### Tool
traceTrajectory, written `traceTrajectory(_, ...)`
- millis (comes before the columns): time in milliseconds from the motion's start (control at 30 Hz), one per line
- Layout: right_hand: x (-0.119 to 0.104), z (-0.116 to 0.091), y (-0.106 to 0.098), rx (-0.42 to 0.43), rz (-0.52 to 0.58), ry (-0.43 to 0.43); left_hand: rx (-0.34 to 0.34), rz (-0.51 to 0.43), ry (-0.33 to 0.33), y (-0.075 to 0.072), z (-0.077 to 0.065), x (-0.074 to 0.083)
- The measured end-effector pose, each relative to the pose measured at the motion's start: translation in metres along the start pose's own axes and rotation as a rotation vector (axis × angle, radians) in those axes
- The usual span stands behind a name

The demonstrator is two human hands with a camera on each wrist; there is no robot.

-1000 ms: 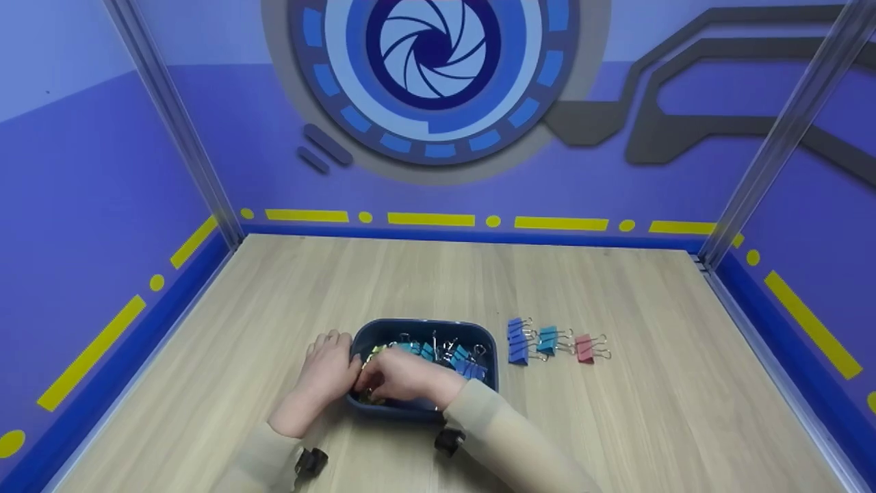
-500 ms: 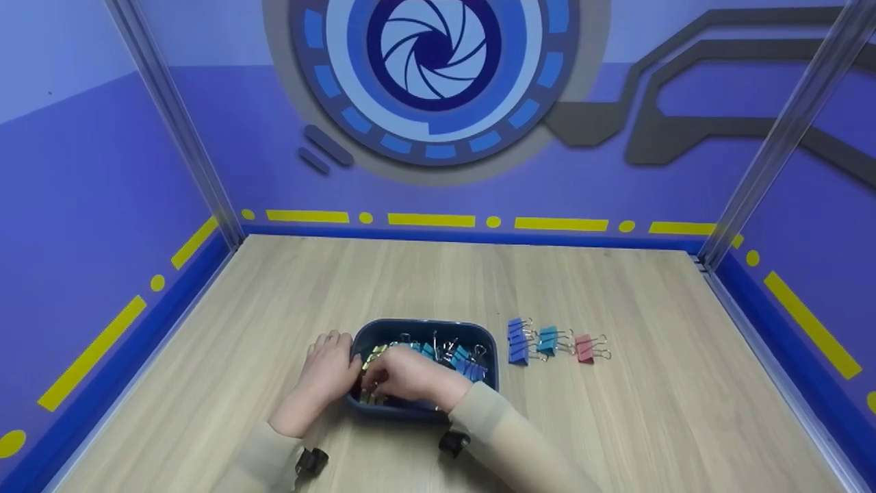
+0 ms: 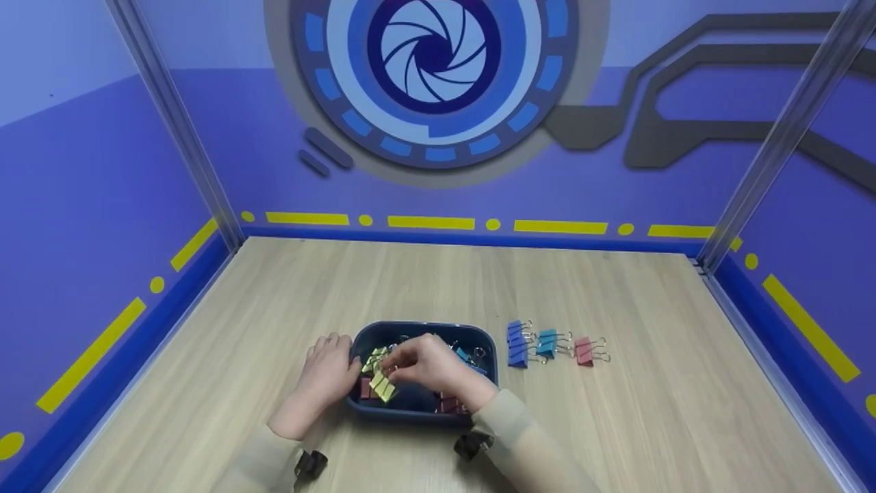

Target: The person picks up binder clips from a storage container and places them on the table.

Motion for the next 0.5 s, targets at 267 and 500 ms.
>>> traceTrajectory(267, 0.008, -0.017, -0.018, 0.103, 0.127, 0.05, -0.018, -0.012, -0.003, 0.0, -0.001, 0.0)
traceTrajectory(500, 0.018, -0.032, -0.034, 0.2, 0.188, 0.098, -0.035, -0.016, -0.013, -0.001, -0.001, 0.0)
Point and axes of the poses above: each hand's wrist, its own z-axis towards the middle knuckle, its own y-axis out of the palm, x = y × z, the point moved 2 cm from there along z, towards the middle knuckle, and after that the axes turned 4 degrees about y, right-handed, at the moved point
